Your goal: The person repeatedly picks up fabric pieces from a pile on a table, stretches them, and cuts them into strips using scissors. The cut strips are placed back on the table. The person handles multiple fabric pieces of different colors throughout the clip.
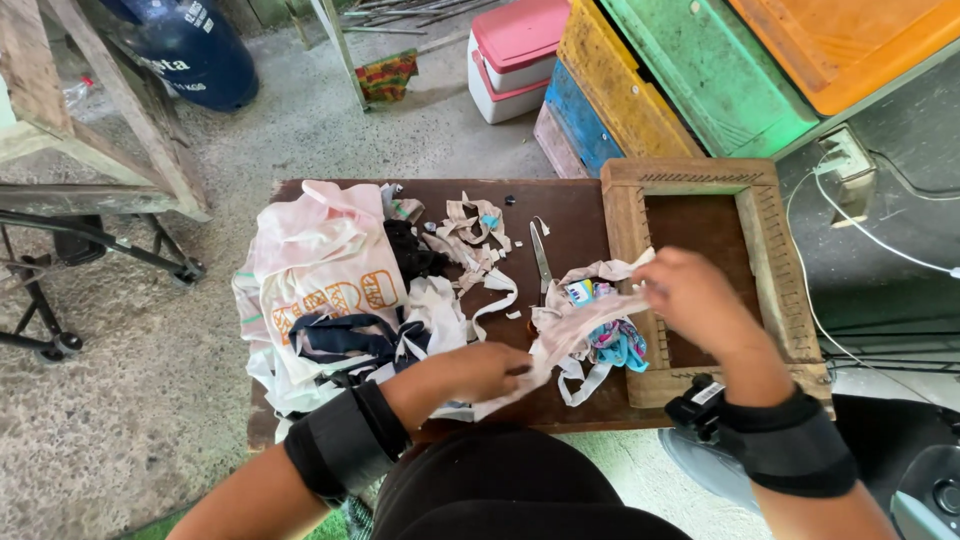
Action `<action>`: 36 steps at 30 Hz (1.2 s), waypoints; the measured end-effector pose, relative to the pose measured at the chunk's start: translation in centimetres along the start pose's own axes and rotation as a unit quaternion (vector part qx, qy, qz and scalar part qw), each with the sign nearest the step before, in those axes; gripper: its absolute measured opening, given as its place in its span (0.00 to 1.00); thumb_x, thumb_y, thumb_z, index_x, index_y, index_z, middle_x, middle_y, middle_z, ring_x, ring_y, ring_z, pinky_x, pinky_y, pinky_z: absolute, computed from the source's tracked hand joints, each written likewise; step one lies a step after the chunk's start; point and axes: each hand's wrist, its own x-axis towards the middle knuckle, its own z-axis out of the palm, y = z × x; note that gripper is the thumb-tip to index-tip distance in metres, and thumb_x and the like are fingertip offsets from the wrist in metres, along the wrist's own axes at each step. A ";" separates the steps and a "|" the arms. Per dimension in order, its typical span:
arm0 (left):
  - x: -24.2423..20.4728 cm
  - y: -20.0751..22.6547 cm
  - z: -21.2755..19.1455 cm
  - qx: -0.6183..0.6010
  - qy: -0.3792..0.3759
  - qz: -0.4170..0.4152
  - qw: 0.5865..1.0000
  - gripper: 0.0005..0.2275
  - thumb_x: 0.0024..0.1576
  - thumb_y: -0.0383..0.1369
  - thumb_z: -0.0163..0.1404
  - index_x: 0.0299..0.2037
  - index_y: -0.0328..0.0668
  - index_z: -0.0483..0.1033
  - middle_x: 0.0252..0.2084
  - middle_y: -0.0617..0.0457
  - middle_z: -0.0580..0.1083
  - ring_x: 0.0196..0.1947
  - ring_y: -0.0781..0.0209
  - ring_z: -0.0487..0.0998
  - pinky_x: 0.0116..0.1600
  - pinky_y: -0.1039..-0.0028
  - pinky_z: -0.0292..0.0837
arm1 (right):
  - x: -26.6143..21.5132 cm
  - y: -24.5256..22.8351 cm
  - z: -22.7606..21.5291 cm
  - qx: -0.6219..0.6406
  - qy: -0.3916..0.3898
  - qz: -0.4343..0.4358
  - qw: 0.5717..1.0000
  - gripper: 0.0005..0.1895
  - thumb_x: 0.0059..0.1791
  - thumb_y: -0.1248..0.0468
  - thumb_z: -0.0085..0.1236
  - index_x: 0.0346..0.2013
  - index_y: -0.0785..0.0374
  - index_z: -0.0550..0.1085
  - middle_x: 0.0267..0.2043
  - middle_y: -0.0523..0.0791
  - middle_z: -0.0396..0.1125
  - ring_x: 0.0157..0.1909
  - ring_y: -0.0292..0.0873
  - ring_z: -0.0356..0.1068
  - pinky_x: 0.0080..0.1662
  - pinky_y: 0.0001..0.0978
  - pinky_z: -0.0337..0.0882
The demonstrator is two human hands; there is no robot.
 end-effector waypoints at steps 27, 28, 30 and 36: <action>-9.4 -6.2 0.5 0.039 0.308 -0.107 0.945 0.10 0.56 0.43 0.56 0.40 0.50 0.83 0.34 0.51 0.78 0.37 0.47 0.79 0.41 0.57 0.72 | 4.9 -17.7 10.8 0.234 -0.300 -0.210 0.901 0.27 0.46 0.61 0.63 0.59 0.65 0.69 0.57 0.52 0.66 0.58 0.54 0.67 0.54 0.43 0.68; -9.1 -5.0 -0.8 0.040 0.307 -0.106 0.945 0.10 0.56 0.43 0.56 0.40 0.50 0.83 0.34 0.51 0.78 0.37 0.47 0.79 0.41 0.57 0.72 | 5.1 -17.8 10.6 0.234 -0.299 -0.210 0.901 0.27 0.46 0.61 0.63 0.59 0.65 0.69 0.57 0.52 0.66 0.58 0.54 0.67 0.54 0.43 0.68; -8.3 -2.6 -3.3 -0.042 0.319 -0.094 0.942 0.14 0.56 0.45 0.55 0.46 0.51 0.82 0.32 0.49 0.79 0.33 0.47 0.80 0.38 0.61 0.73 | 5.3 -18.0 10.3 0.362 -0.321 -0.091 0.870 0.33 0.44 0.60 0.66 0.61 0.62 0.64 0.56 0.48 0.67 0.52 0.45 0.73 0.49 0.36 0.77; -5.8 -1.4 -5.5 -0.128 0.379 0.052 0.915 0.21 0.55 0.45 0.58 0.54 0.43 0.74 0.45 0.44 0.74 0.43 0.54 0.78 0.48 0.68 0.76 | 5.0 -12.2 9.5 0.451 -0.249 0.152 0.843 0.17 0.48 0.65 0.62 0.52 0.60 0.75 0.40 0.42 0.74 0.38 0.37 0.72 0.38 0.31 0.75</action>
